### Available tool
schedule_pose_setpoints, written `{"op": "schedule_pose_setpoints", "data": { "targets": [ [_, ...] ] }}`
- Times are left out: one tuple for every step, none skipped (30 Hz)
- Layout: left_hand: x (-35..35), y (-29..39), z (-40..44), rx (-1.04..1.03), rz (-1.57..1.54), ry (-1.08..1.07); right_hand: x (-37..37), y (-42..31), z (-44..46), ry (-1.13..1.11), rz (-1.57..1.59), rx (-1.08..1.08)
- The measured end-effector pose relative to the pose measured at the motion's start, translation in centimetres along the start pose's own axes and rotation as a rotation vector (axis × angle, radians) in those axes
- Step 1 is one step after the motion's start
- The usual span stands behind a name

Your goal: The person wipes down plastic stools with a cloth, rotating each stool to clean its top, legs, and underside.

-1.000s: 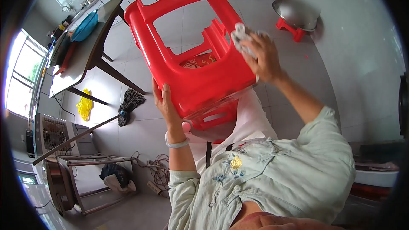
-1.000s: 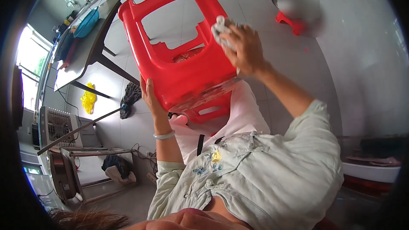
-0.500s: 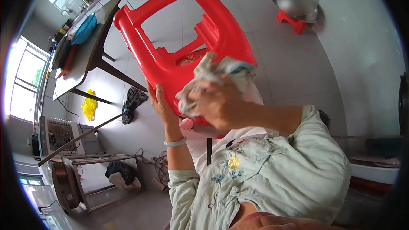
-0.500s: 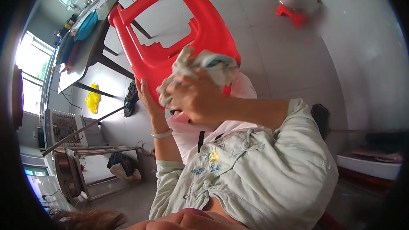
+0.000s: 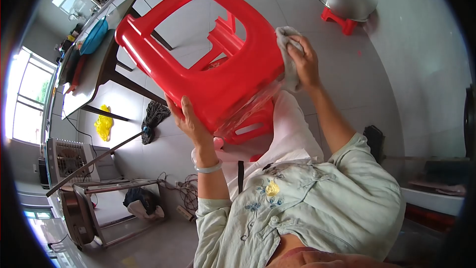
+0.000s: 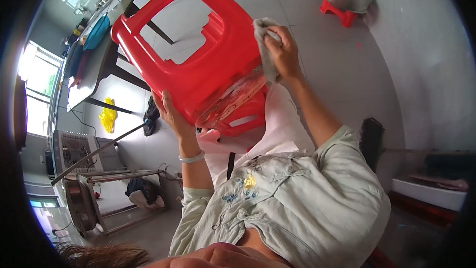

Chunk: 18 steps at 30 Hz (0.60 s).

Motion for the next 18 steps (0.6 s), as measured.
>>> {"op": "schedule_pose_setpoints", "data": {
  "targets": [
    [0.2, -0.1, -0.1, 0.002, -0.015, 0.014, -0.3, 3.9, -0.5, -0.046, 0.264, -0.4],
    [0.5, -0.1, -0.2, 0.003, -0.028, 0.029, -1.6, 6.7, -2.3, -0.095, 0.53, -0.8],
    [0.8, -0.1, -0.1, -0.004, -0.025, 0.028, -1.9, 7.6, -2.4, -0.111, 0.442, -0.741],
    [1.1, -0.2, 0.1, 0.011, -0.031, 0.025, -2.1, 7.2, -1.9, -0.114, 0.45, -0.733],
    [1.4, -0.4, 0.1, 0.03, -0.035, 0.026, -2.1, 6.6, -1.6, -0.143, 0.429, -0.702],
    [1.8, -0.3, -0.2, 0.03, -0.024, 0.031, -2.1, 5.8, -1.8, -0.169, 0.411, -0.68],
    [1.9, -0.5, 0.0, 0.047, -0.038, 0.033, -2.3, 5.0, -1.7, -0.17, 0.423, -0.679],
    [1.9, -0.5, 0.1, 0.065, -0.054, 0.037, -2.0, 2.6, -0.5, -0.179, 0.318, -0.453],
    [1.8, -0.4, 0.2, 0.058, -0.049, 0.04, -1.9, 0.0, 0.7, -0.184, 0.211, -0.229],
    [1.5, -0.2, 0.1, 0.059, -0.046, 0.033, -2.1, -3.6, 1.8, -0.242, 0.038, 0.093],
    [1.1, 0.0, -0.2, 0.063, -0.044, 0.025, -2.7, -7.2, 2.1, -0.295, -0.139, 0.414],
    [0.5, 0.2, -0.2, 0.065, -0.043, 0.027, -4.3, -9.1, 1.3, -0.37, -0.338, 0.433],
    [-0.4, 0.5, -0.2, 0.058, -0.012, 0.023, -5.5, -11.1, 0.8, -0.429, -0.404, 0.452],
    [-1.0, 0.7, -0.1, 0.051, 0.015, 0.017, -6.9, -12.6, -0.1, -0.468, -0.407, 0.529],
    [-1.0, 0.5, 0.1, 0.05, 0.009, 0.012, -7.9, -14.2, -1.2, -0.492, -0.381, 0.639],
    [-0.9, 0.2, 0.5, 0.051, -0.015, 0.004, -8.3, -15.1, -2.1, -0.487, -0.387, 0.643],
    [-0.8, 0.0, 0.7, 0.052, -0.036, -0.004, -8.9, -16.0, -3.3, -0.545, -0.297, 0.65],
    [-0.7, 0.1, 0.7, 0.05, -0.035, -0.007, -9.3, -16.3, -3.9, -0.602, -0.202, 0.654]
  ]
}}
Point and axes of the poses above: each hand's wrist, its own z-axis towards the middle knuckle, its own x-axis out of the back of the hand, y = z × x, the point moved 7 cm from there along z, towards the middle knuckle, and after that the axes turned 3 degrees about x, right-handed, at the moved point
